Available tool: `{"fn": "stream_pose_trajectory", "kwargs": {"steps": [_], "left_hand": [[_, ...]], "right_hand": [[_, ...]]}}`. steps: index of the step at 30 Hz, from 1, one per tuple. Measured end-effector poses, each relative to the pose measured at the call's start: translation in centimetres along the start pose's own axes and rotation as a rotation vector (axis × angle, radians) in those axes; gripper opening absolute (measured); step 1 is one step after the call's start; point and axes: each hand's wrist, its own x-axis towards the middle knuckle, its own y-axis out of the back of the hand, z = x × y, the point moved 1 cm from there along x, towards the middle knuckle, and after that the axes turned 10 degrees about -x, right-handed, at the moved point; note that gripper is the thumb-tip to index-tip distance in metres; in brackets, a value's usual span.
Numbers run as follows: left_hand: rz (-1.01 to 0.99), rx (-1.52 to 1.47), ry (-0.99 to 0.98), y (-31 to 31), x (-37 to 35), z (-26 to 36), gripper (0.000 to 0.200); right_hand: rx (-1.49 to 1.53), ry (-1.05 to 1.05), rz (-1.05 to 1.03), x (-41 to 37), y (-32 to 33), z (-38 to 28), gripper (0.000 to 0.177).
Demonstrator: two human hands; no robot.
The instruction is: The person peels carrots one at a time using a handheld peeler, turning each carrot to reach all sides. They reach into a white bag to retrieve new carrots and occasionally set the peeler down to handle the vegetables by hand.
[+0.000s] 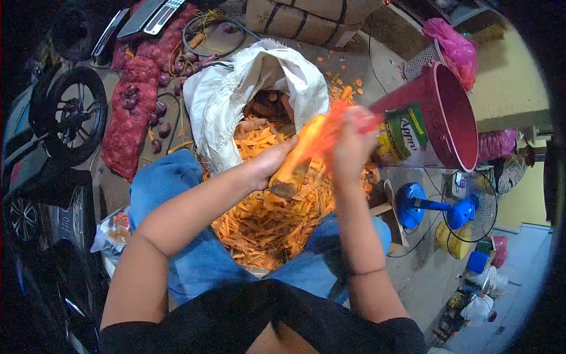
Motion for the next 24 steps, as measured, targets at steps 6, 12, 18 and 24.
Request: {"fn": "stream_pose_trajectory", "kwargs": {"steps": [6,12,18,24], "left_hand": [[-0.061,0.277,0.048,-1.1,-1.8,1.0,0.039],[-0.204,0.346,-0.011,-0.5,-1.5,-0.8,0.041],[0.022,-0.031,-0.015,-0.8,-0.7,0.2,0.039],[-0.013,0.359,-0.047,-1.2,-1.3,-0.1,0.040]], "right_hand": [[-0.126,0.040,0.184,1.8,0.3,1.3,0.011],[-0.066,-0.131,0.485,8.4,8.4,10.4,0.012],[-0.082,0.064,0.010,-1.9,-0.7,-0.2,0.013],[-0.276,0.013,0.290,4.4,2.8,4.8,0.013]]}}
